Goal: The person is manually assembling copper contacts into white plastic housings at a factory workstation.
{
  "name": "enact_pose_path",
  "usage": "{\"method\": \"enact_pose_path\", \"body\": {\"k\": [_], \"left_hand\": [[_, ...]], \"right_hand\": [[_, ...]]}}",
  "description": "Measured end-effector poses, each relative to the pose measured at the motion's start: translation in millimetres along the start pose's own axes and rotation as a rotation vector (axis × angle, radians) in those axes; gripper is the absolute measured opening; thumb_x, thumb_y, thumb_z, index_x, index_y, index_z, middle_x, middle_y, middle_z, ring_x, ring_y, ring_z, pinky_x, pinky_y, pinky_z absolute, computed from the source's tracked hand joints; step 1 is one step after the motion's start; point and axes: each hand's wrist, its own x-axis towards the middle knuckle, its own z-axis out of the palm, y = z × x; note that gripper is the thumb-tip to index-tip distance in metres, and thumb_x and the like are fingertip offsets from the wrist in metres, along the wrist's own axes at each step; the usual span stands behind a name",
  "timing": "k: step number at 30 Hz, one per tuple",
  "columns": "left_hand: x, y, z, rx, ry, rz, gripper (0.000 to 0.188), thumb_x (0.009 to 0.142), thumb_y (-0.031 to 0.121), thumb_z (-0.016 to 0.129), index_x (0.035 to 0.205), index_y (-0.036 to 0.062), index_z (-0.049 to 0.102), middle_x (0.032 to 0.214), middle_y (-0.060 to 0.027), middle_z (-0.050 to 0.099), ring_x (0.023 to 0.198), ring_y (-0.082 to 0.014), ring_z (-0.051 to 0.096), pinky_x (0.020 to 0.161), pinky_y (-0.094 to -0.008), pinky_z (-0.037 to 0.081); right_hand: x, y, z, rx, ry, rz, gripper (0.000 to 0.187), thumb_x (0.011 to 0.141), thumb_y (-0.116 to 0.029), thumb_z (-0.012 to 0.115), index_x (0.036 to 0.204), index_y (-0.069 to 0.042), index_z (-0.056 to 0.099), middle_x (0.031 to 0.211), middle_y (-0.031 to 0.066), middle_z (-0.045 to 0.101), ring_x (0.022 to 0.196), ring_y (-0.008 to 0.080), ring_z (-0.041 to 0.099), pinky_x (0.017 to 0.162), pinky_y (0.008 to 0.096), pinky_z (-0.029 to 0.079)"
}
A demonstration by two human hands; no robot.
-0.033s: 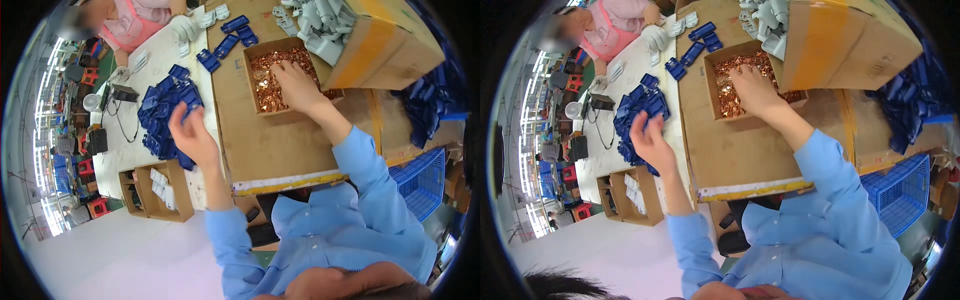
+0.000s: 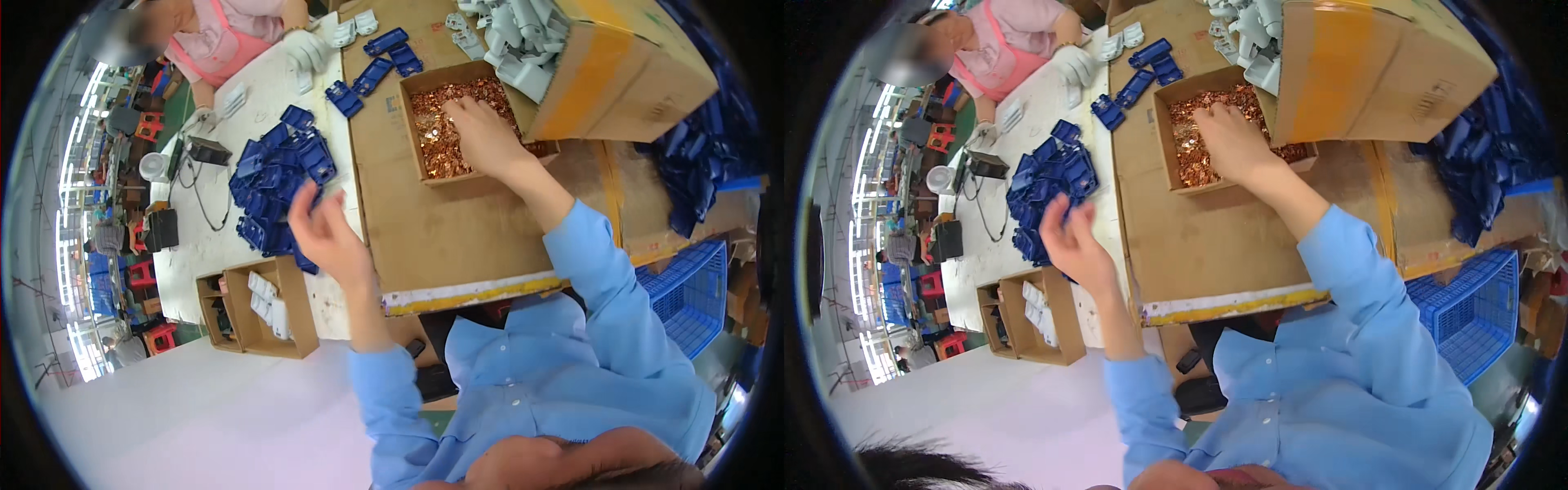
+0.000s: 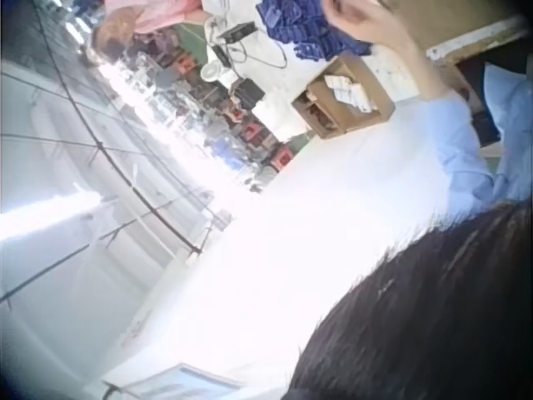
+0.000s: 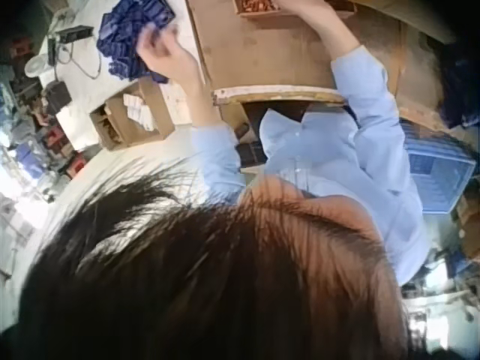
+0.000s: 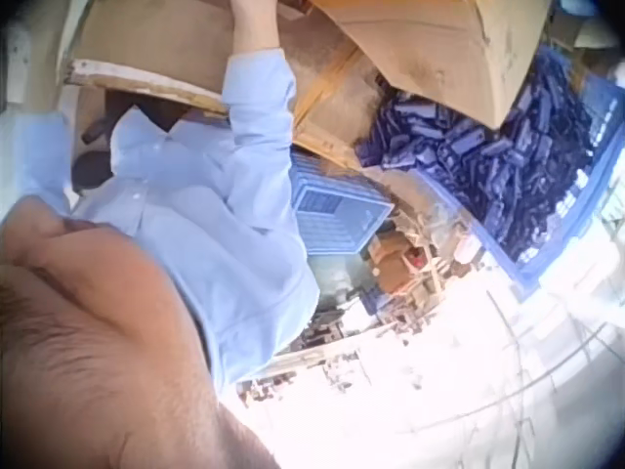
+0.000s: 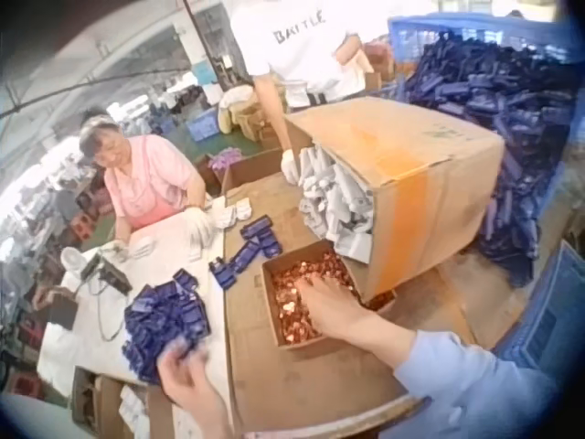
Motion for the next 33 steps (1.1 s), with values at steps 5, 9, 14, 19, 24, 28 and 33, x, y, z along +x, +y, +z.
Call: {"method": "enact_pose_path", "body": {"k": [5,9,14,19,24,28,33], "left_hand": [[-111,41,-36,-0.01,-0.098,-0.223,0.032,0.092,0.002,0.053,0.124,-0.0014,0.048,0.118,-0.0129,0.057,0.091,-0.0163,0.064,0.082,-0.0274,0.052],[-152,45,-37,-0.202,-0.25,-0.454,0.037,0.101,0.031,0.043,0.123,0.0021,0.05,0.12,-0.0114,0.058,0.093,-0.0197,0.064,0.08,-0.0332,0.053],[-167,55,-38,-0.858,-0.367,-0.901,0.047,0.102,0.041,0.036,0.125,0.0032,0.052,0.116,-0.0102,0.061,0.103,-0.0181,0.061,0.088,-0.0335,0.049],[-183,59,-47,-0.83,-0.584,-0.976,0.049,0.1,0.037,0.036,0.13,0.0009,0.05,0.119,-0.0105,0.06,0.109,-0.0215,0.058,0.092,-0.0326,0.047],[-201,49,-49,-0.916,-0.492,-1.057,0.049,0.099,0.04,0.039,0.133,0.0054,0.048,0.123,-0.0073,0.056,0.108,-0.0204,0.057,0.085,-0.0367,0.049],[-211,37,-61,-0.955,-0.527,-0.986,0.05,0.091,0.033,0.053,0.13,0.0045,0.048,0.122,-0.0078,0.058,0.106,-0.0201,0.059,0.083,-0.0345,0.05],[-210,39,-62,-1.063,-0.469,-1.063,0.052,0.087,0.017,0.051,0.135,0.0002,0.041,0.118,-0.0128,0.06,0.098,-0.0215,0.064,0.081,-0.0307,0.053]], "right_hand": [[1,-12,-26,0.276,0.187,-0.139,0.028,0.083,0.007,0.054,0.11,0.0,0.057,0.105,0.0146,0.06,0.094,0.0293,0.059,0.079,0.0363,0.048],[-53,-90,-63,0.583,0.192,-0.318,0.02,0.085,0.001,0.058,0.105,-0.002,0.06,0.097,0.0106,0.061,0.084,0.0261,0.06,0.072,0.0337,0.05],[-175,-129,-59,0.444,-0.089,-0.857,0.024,0.082,-0.006,0.062,0.106,-0.008,0.063,0.1,0.0093,0.064,0.088,0.029,0.063,0.073,0.0361,0.053],[-209,-112,-51,0.51,-0.273,-0.862,0.023,0.084,-0.004,0.058,0.106,-0.009,0.061,0.099,0.0091,0.062,0.086,0.0276,0.062,0.069,0.0378,0.052],[-203,-111,-54,0.916,-0.493,-0.46,0.016,0.083,0.003,0.054,0.095,-0.003,0.063,0.079,0.0084,0.062,0.074,0.0202,0.061,0.067,0.0317,0.05],[-191,-111,-42,1.201,-0.603,-0.12,0.018,0.082,0.007,0.05,0.088,0.0,0.066,0.076,0.0069,0.065,0.071,0.0119,0.06,0.065,0.0263,0.049],[-166,-108,-23,1.248,-0.668,0.07,0.019,0.074,0.003,0.045,0.076,0.001,0.064,0.064,0.0048,0.059,0.059,0.01,0.054,0.055,0.0253,0.045]]}}
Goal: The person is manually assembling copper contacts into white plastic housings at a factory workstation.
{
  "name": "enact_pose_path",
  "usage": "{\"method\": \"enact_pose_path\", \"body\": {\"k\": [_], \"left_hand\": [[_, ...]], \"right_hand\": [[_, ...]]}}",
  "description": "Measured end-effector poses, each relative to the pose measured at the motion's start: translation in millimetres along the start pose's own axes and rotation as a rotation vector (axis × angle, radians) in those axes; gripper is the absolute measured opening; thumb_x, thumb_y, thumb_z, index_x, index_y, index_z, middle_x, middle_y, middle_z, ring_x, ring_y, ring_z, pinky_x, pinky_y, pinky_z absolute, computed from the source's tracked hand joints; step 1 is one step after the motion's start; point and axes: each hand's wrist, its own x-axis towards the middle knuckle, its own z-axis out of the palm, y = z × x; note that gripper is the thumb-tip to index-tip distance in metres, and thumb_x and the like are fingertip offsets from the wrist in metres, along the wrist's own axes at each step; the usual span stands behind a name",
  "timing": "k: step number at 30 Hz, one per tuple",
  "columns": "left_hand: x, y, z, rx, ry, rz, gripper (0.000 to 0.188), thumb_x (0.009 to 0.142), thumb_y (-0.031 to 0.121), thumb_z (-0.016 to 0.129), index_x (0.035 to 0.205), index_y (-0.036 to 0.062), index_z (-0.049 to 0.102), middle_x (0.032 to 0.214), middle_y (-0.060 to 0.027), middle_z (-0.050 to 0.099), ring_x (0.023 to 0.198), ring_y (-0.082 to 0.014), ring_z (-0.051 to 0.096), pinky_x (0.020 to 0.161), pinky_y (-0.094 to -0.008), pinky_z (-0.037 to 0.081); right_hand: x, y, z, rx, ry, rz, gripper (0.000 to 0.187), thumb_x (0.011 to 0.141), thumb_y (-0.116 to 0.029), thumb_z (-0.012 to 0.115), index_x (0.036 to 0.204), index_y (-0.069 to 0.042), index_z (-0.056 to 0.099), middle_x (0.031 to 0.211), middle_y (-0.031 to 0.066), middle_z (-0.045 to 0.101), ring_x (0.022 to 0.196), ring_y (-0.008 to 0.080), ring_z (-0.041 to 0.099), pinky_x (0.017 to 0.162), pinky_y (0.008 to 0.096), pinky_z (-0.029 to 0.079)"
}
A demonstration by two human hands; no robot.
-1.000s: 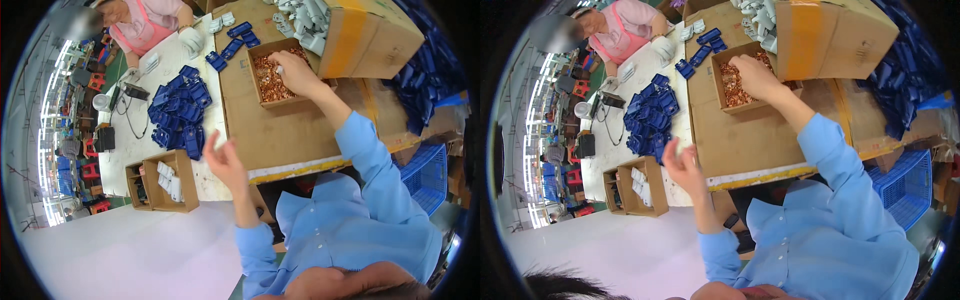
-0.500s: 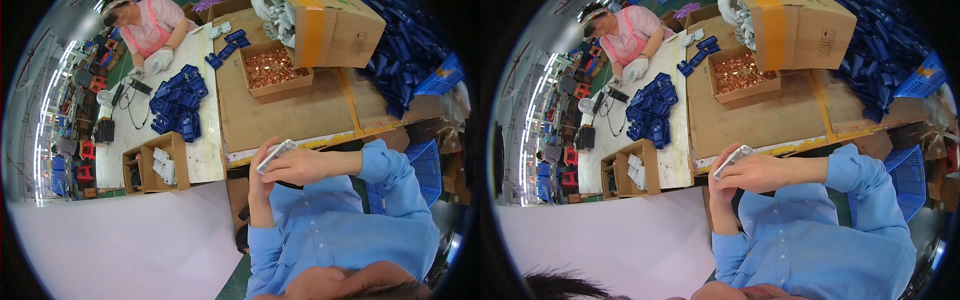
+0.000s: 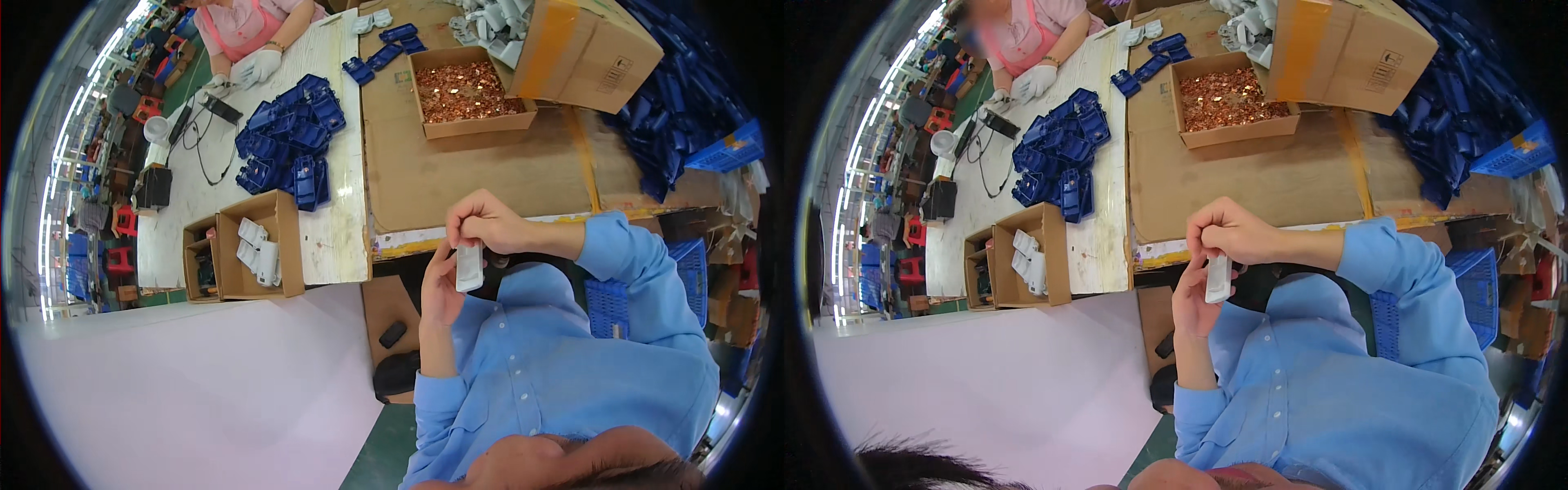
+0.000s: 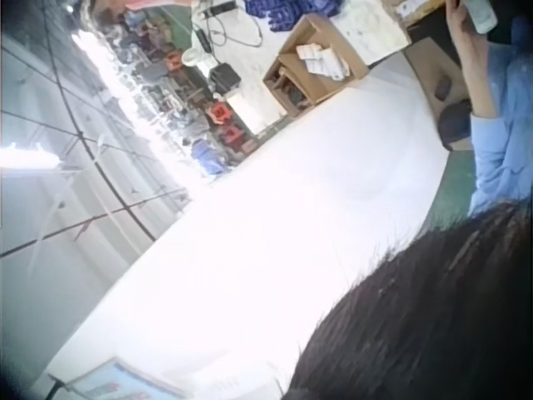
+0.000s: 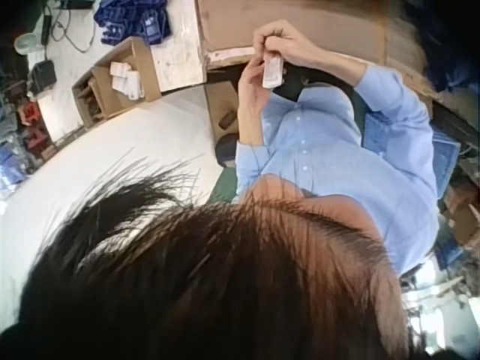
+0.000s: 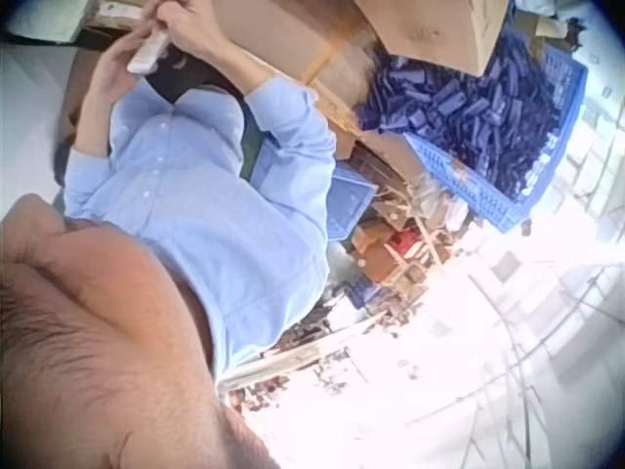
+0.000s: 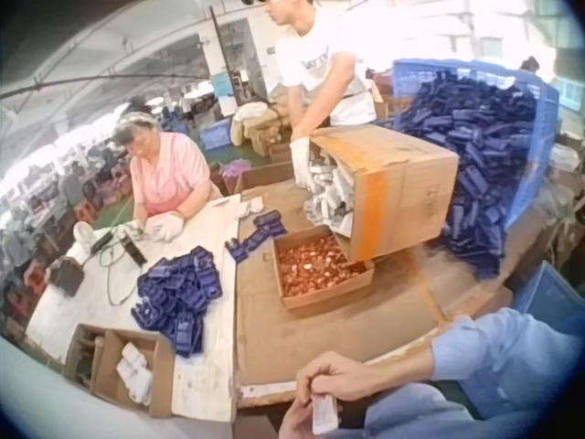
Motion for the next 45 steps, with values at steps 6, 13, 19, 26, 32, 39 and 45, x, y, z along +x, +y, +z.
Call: {"method": "enact_pose_path", "body": {"k": [6,13,19,26,32,39,45], "left_hand": [[6,-5,-10,0.043,0.085,0.081,0.042,0.089,0.011,0.05,0.129,-0.0003,0.045,0.11,-0.0142,0.062,0.081,-0.0163,0.063,0.064,-0.027,0.053],[10,4,-9,0.168,0.207,0.173,0.037,0.091,0.008,0.052,0.126,0.0004,0.045,0.105,-0.0135,0.064,0.079,-0.0158,0.064,0.063,-0.0268,0.053],[7,6,-17,0.257,0.269,0.221,0.035,0.092,0.008,0.052,0.125,0.0016,0.046,0.105,-0.013,0.063,0.08,-0.0154,0.064,0.064,-0.0266,0.053],[3,6,-16,0.327,0.299,0.268,0.033,0.093,0.01,0.052,0.124,0.0015,0.046,0.105,-0.0124,0.063,0.08,-0.0148,0.063,0.065,-0.026,0.053],[-6,9,-1,0.381,0.346,0.318,0.031,0.091,0.01,0.051,0.12,0.0005,0.047,0.103,-0.0144,0.063,0.078,-0.0166,0.063,0.063,-0.0274,0.052],[-18,14,28,0.424,0.321,0.345,0.034,0.092,0.01,0.051,0.124,0.0005,0.047,0.103,-0.014,0.064,0.078,-0.0163,0.063,0.063,-0.0264,0.052],[-27,25,55,0.446,0.33,0.384,0.036,0.094,0.014,0.047,0.127,0.0005,0.045,0.106,-0.0152,0.063,0.08,-0.017,0.063,0.065,-0.0273,0.052]], "right_hand": [[64,-16,-40,-0.509,0.256,-0.169,0.014,0.076,-0.002,0.049,0.071,-0.001,0.062,0.063,-0.0011,0.057,0.06,0.0053,0.05,0.054,0.0229,0.04],[147,-42,-136,-1.282,0.408,0.055,0.018,0.071,-0.009,0.061,0.085,0.0,0.066,0.084,0.0156,0.068,0.082,0.0302,0.066,0.07,0.0402,0.051],[159,-15,-162,-1.51,0.257,0.207,0.02,0.072,-0.003,0.062,0.091,0.002,0.063,0.096,0.021,0.066,0.096,0.0383,0.063,0.078,0.0497,0.051],[157,-28,-156,-1.536,0.264,0.223,0.023,0.073,-0.003,0.062,0.096,0.002,0.061,0.1,0.0213,0.065,0.099,0.0385,0.062,0.082,0.0479,0.051],[150,-26,-167,-1.396,0.367,0.125,0.01,0.071,-0.007,0.066,0.081,-0.005,0.065,0.092,0.0187,0.067,0.095,0.0361,0.064,0.081,0.0452,0.051],[132,-30,-162,-1.305,0.446,0.088,0.007,0.071,-0.006,0.067,0.077,-0.003,0.064,0.09,0.0193,0.067,0.095,0.0352,0.063,0.084,0.0441,0.051],[117,-44,-141,-1.306,0.429,0.173,0.006,0.081,-0.008,0.063,0.085,-0.004,0.064,0.095,0.0186,0.066,0.094,0.0338,0.063,0.081,0.0436,0.051]]}}
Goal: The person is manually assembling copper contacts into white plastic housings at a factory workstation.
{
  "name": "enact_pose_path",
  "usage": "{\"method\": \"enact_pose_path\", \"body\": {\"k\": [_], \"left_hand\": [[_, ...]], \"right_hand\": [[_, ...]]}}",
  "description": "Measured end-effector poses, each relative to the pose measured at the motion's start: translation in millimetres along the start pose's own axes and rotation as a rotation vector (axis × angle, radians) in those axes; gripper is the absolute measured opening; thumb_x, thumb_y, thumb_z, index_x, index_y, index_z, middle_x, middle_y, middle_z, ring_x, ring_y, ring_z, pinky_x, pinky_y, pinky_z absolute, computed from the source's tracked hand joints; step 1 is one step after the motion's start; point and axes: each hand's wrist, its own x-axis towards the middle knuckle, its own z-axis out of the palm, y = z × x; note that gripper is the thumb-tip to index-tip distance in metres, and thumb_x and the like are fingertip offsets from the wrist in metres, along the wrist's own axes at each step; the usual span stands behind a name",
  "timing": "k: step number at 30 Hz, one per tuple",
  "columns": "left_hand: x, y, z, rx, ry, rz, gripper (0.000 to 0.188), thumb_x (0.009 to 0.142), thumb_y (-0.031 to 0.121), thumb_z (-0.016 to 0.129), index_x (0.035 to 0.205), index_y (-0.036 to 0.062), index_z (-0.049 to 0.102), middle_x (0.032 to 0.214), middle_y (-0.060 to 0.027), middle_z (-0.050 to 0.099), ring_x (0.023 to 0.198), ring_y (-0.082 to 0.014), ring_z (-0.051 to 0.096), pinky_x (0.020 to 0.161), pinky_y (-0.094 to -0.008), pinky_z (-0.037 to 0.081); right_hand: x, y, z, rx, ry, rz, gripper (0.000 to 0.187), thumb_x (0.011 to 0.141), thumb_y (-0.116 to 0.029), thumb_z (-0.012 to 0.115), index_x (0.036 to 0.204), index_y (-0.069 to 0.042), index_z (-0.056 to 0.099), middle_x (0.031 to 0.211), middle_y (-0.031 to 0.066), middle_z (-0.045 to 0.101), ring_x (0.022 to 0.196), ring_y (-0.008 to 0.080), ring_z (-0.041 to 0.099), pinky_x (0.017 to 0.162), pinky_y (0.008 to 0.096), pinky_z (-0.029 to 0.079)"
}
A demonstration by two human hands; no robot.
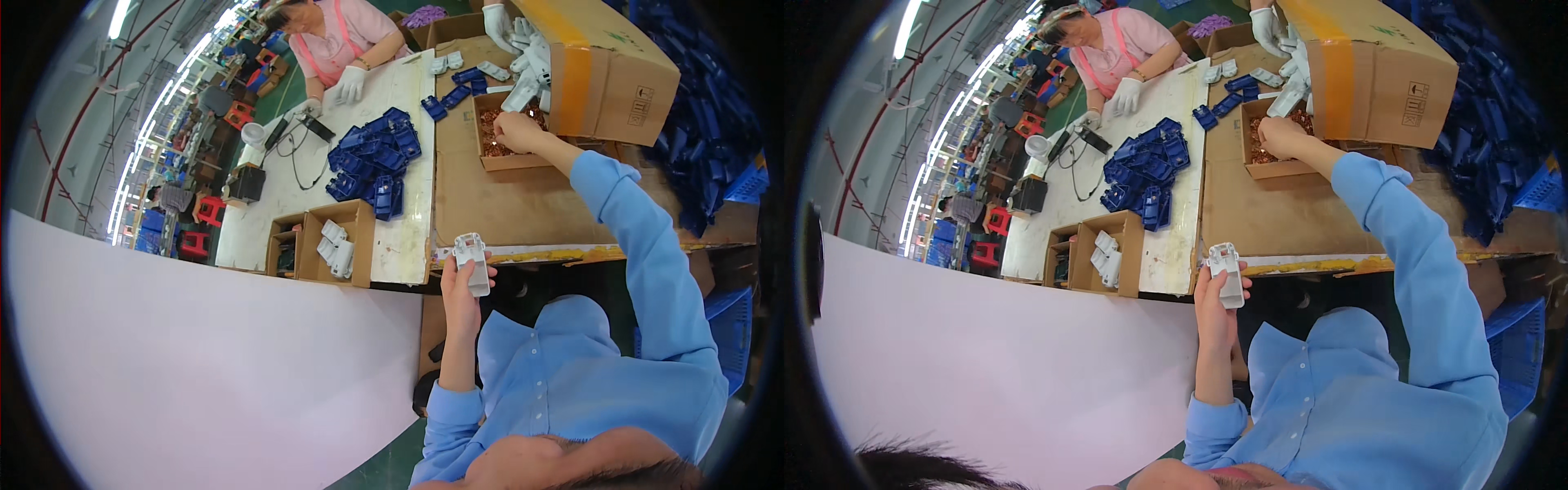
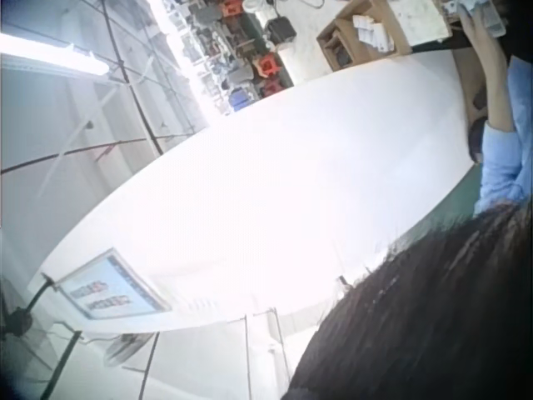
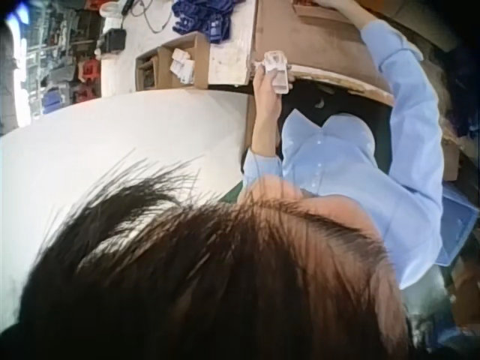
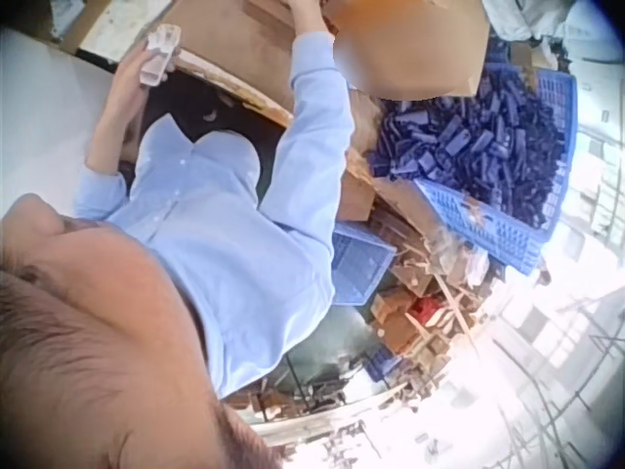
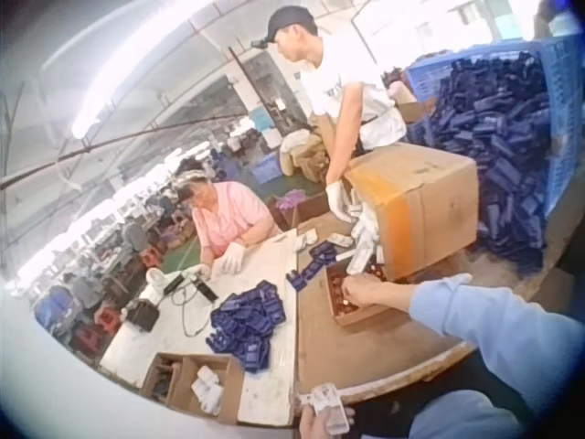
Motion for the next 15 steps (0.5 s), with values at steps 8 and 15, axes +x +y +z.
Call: {"method": "enact_pose_path", "body": {"k": [8,15], "left_hand": [[-4,31,28,0.004,-0.102,0.076,0.033,0.095,0.013,0.046,0.126,0.0025,0.042,0.11,-0.0146,0.063,0.082,-0.0171,0.064,0.068,-0.0278,0.052],[-3,25,29,0.032,-0.058,0.088,0.039,0.094,0.015,0.046,0.13,0.0012,0.044,0.112,-0.0162,0.061,0.086,-0.0193,0.063,0.069,-0.0287,0.052]], "right_hand": [[-9,14,2,0.119,0.225,-0.166,0.007,0.075,-0.001,0.06,0.082,-0.001,0.061,0.092,0.0201,0.065,0.091,0.037,0.062,0.076,0.0438,0.05],[-54,-1,-11,0.402,0.243,-0.29,0.013,0.075,-0.005,0.061,0.085,0.0,0.068,0.082,0.0155,0.069,0.081,0.0266,0.067,0.074,0.0361,0.052]]}}
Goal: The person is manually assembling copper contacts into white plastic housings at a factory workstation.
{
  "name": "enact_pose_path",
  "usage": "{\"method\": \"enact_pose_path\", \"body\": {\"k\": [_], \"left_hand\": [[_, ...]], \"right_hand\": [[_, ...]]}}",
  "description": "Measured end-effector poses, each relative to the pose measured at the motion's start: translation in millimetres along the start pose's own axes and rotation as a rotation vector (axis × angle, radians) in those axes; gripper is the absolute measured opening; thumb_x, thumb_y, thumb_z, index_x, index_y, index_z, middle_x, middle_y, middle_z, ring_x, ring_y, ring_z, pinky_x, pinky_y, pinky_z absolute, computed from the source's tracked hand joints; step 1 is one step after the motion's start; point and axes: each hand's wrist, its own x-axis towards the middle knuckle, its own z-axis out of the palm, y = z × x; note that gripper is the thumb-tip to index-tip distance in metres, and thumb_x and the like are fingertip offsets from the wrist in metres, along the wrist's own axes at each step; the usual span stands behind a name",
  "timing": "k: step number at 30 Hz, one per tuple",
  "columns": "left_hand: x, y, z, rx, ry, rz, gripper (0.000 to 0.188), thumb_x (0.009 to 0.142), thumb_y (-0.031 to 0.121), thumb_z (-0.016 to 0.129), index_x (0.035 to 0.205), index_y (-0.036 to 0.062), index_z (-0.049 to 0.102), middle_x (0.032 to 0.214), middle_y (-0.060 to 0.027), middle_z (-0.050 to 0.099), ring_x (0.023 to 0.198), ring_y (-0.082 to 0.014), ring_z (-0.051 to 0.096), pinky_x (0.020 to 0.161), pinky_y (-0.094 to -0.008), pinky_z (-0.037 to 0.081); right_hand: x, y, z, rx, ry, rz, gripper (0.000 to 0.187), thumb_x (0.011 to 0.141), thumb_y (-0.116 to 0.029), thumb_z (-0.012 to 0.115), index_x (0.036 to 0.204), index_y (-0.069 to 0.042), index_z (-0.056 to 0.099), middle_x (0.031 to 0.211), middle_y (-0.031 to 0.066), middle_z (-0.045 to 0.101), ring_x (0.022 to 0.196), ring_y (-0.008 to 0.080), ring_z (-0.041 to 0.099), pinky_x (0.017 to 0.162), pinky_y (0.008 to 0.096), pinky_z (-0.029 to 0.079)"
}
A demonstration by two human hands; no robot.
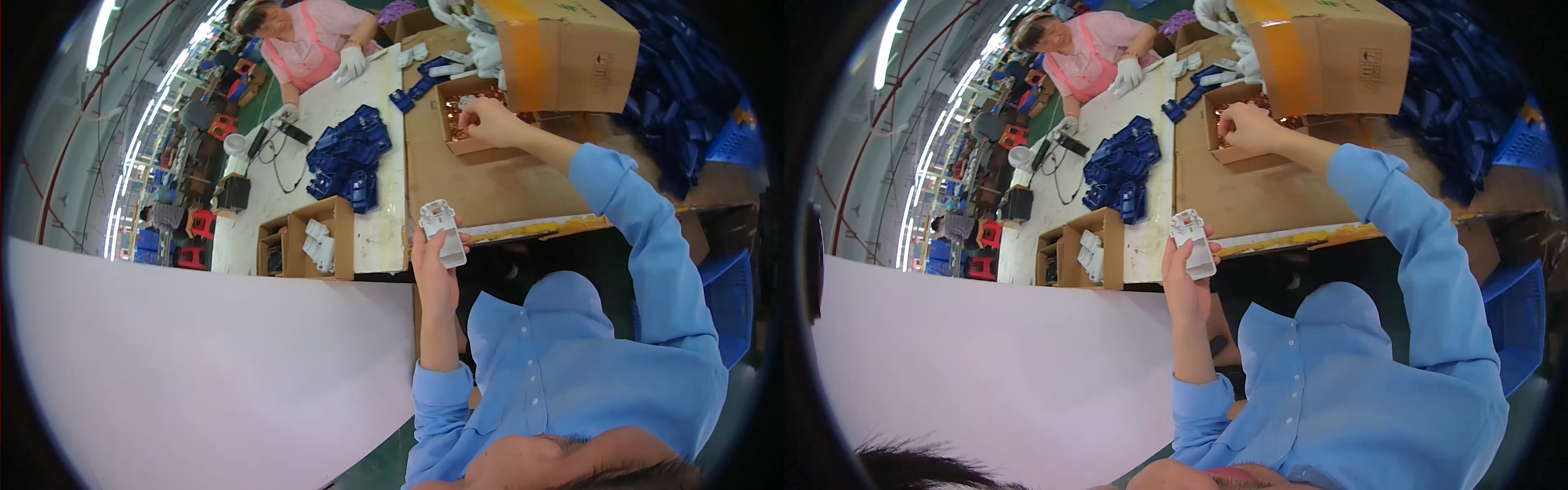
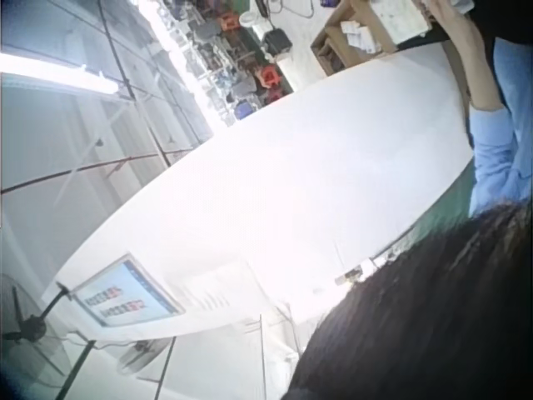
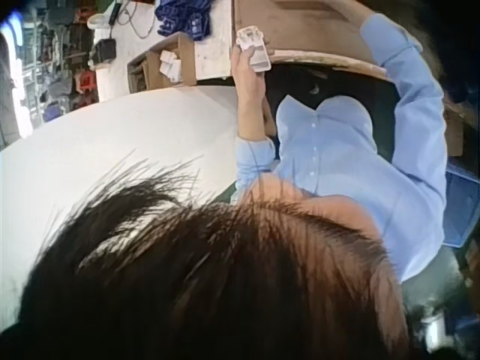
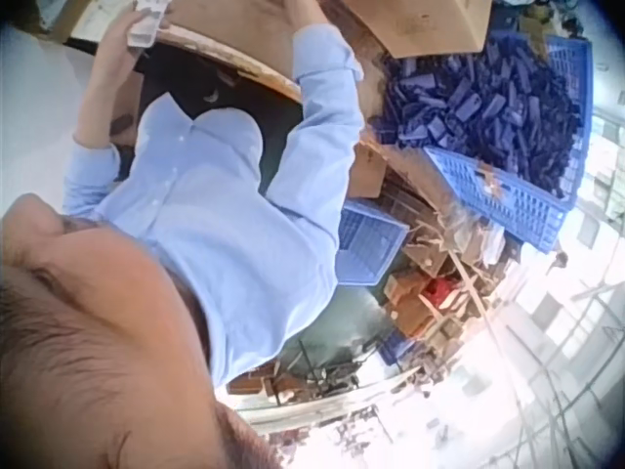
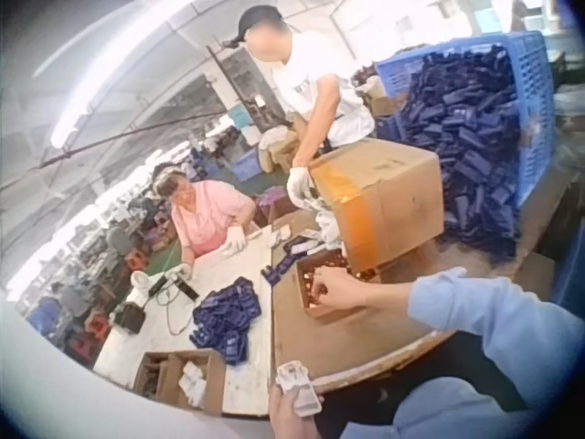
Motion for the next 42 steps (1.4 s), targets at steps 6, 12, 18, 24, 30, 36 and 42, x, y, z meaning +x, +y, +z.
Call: {"method": "enact_pose_path", "body": {"k": [6,12,18,24,30,36,42], "left_hand": [[9,-14,10,0.032,-0.019,-0.069,0.038,0.093,0.016,0.047,0.129,0.004,0.045,0.112,-0.0142,0.062,0.089,-0.0193,0.063,0.072,-0.0286,0.052],[17,-29,28,0.038,-0.118,-0.109,0.038,0.093,0.015,0.046,0.129,0.0042,0.045,0.114,-0.0144,0.06,0.092,-0.0205,0.063,0.075,-0.0324,0.052],[21,-36,44,0.021,-0.19,-0.109,0.039,0.093,0.016,0.043,0.13,0.0045,0.043,0.114,-0.0146,0.06,0.094,-0.0221,0.063,0.078,-0.034,0.052],[14,-40,41,0.034,-0.175,-0.078,0.042,0.094,0.018,0.038,0.134,0.0049,0.041,0.117,-0.012,0.057,0.099,-0.0211,0.061,0.081,-0.0351,0.051],[4,-46,38,0.072,-0.17,0.037,0.044,0.092,0.016,0.036,0.133,0.0018,0.041,0.119,-0.0095,0.053,0.105,-0.0165,0.054,0.085,-0.0302,0.046],[-6,-43,41,0.155,-0.153,0.15,0.044,0.092,0.016,0.039,0.133,-0.0005,0.042,0.117,-0.0088,0.054,0.104,-0.0145,0.053,0.087,-0.0273,0.043],[-10,-41,39,0.164,-0.115,0.136,0.034,0.097,0.018,0.041,0.125,0.0001,0.05,0.1,-0.0063,0.06,0.084,-0.0099,0.057,0.072,-0.0241,0.047]], "right_hand": [[-70,-39,-28,0.263,-0.049,0.073,0.011,0.08,-0.005,0.063,0.088,0.002,0.067,0.08,0.0105,0.068,0.078,0.0163,0.065,0.071,0.03,0.051],[-119,-56,-52,0.465,-0.032,0.195,0.011,0.083,-0.004,0.063,0.09,0.004,0.066,0.083,0.0069,0.068,0.077,0.0118,0.063,0.073,0.0268,0.051],[-135,-82,-63,0.585,-0.105,0.26,0.01,0.083,-0.004,0.063,0.089,0.004,0.064,0.083,0.0079,0.067,0.076,0.0117,0.063,0.073,0.0256,0.051],[-140,-102,-41,0.5,-0.124,0.155,0.007,0.083,-0.001,0.066,0.089,0.002,0.064,0.084,0.0061,0.064,0.078,0.0137,0.064,0.072,0.0254,0.051],[-140,-101,-15,0.144,-0.037,-0.014,0.009,0.08,-0.001,0.066,0.089,-0.002,0.066,0.083,0.0047,0.052,0.069,0.0145,0.051,0.06,0.0261,0.042],[-138,-110,-12,0.189,-0.011,0.023,0.011,0.078,-0.004,0.07,0.085,-0.003,0.061,0.08,0.002,0.047,0.066,0.0112,0.043,0.058,0.0242,0.037],[-135,-115,-21,0.288,-0.084,0.155,0.023,0.076,-0.012,0.071,0.09,-0.003,0.054,0.081,0.0068,0.055,0.067,0.0181,0.052,0.058,0.0324,0.043]]}}
